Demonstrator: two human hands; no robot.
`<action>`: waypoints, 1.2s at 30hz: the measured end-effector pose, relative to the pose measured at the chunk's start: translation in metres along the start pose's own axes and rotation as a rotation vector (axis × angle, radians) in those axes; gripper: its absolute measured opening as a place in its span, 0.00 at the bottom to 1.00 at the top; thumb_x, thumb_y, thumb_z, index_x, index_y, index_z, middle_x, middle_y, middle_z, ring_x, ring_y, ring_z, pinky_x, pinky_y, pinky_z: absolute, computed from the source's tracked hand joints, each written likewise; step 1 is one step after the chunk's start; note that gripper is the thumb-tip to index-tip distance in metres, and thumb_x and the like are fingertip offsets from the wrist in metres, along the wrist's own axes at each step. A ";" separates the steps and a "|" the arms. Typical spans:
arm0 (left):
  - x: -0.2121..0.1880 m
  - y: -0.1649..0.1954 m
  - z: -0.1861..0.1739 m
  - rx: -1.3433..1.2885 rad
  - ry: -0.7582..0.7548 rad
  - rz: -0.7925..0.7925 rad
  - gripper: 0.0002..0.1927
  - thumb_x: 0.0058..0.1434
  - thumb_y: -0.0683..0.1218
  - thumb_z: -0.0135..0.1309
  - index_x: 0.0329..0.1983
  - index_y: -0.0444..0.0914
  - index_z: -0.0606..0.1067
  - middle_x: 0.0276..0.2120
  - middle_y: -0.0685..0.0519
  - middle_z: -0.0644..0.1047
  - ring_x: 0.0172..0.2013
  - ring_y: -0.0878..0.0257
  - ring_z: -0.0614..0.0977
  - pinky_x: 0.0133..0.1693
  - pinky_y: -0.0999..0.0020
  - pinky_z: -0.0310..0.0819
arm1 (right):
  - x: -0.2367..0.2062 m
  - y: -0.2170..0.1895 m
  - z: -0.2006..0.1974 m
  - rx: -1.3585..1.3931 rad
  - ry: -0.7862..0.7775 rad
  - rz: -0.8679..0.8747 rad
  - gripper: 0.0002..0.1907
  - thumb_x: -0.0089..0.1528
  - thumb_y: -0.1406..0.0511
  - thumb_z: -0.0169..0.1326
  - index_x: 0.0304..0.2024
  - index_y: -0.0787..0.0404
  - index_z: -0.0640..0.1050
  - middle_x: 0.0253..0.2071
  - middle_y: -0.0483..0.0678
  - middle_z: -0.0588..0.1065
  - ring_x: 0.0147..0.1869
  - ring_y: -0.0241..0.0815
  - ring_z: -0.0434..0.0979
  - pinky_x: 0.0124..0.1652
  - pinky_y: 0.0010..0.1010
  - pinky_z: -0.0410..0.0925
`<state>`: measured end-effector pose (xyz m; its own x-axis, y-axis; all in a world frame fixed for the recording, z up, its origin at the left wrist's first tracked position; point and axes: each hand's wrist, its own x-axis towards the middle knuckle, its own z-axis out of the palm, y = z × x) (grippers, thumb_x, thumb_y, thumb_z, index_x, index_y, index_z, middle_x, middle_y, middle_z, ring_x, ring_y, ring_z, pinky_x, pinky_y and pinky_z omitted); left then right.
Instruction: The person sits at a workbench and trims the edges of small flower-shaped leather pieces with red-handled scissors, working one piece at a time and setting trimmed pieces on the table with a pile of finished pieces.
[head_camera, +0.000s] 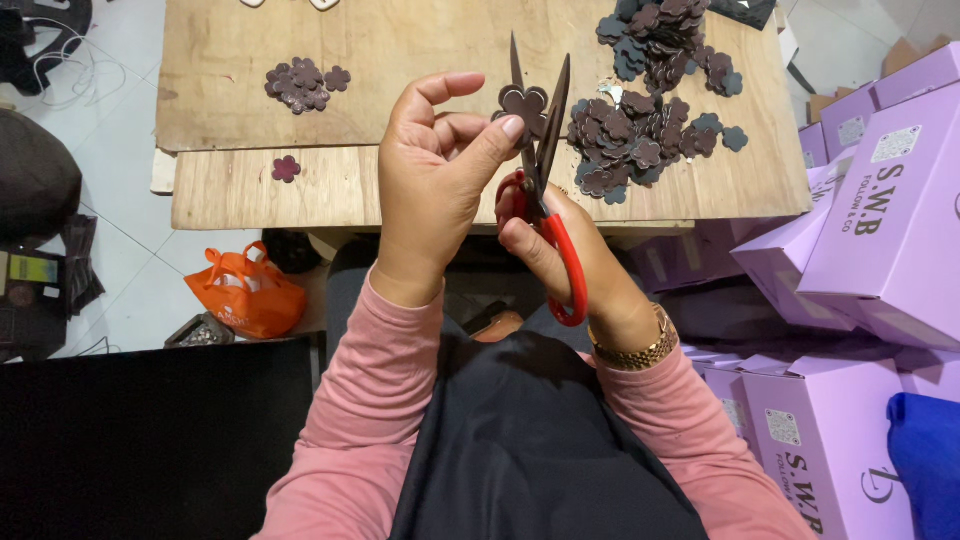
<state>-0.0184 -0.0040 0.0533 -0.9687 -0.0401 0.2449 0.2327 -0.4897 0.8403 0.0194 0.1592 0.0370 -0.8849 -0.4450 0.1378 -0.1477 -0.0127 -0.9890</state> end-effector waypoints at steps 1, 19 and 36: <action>0.000 0.000 0.001 0.007 0.005 -0.005 0.22 0.65 0.34 0.61 0.59 0.30 0.67 0.37 0.46 0.82 0.39 0.65 0.84 0.45 0.73 0.81 | 0.000 -0.001 -0.001 0.002 0.004 0.008 0.23 0.69 0.50 0.55 0.51 0.63 0.69 0.44 0.41 0.66 0.47 0.31 0.65 0.47 0.23 0.64; -0.001 0.000 0.002 0.054 0.023 -0.001 0.21 0.65 0.35 0.62 0.58 0.30 0.68 0.36 0.46 0.82 0.38 0.66 0.84 0.42 0.76 0.80 | 0.002 0.011 -0.005 -0.006 0.038 0.028 0.25 0.70 0.47 0.51 0.47 0.63 0.70 0.35 0.42 0.69 0.38 0.31 0.69 0.39 0.23 0.66; 0.000 -0.001 0.002 0.038 0.015 -0.010 0.20 0.65 0.34 0.61 0.57 0.31 0.67 0.37 0.45 0.82 0.39 0.65 0.85 0.44 0.74 0.82 | 0.003 0.000 -0.004 -0.004 0.006 -0.007 0.28 0.71 0.43 0.47 0.43 0.62 0.70 0.33 0.42 0.69 0.37 0.31 0.68 0.38 0.23 0.65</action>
<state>-0.0187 -0.0021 0.0538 -0.9720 -0.0484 0.2299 0.2262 -0.4571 0.8602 0.0155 0.1612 0.0380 -0.8864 -0.4397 0.1446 -0.1550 -0.0123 -0.9878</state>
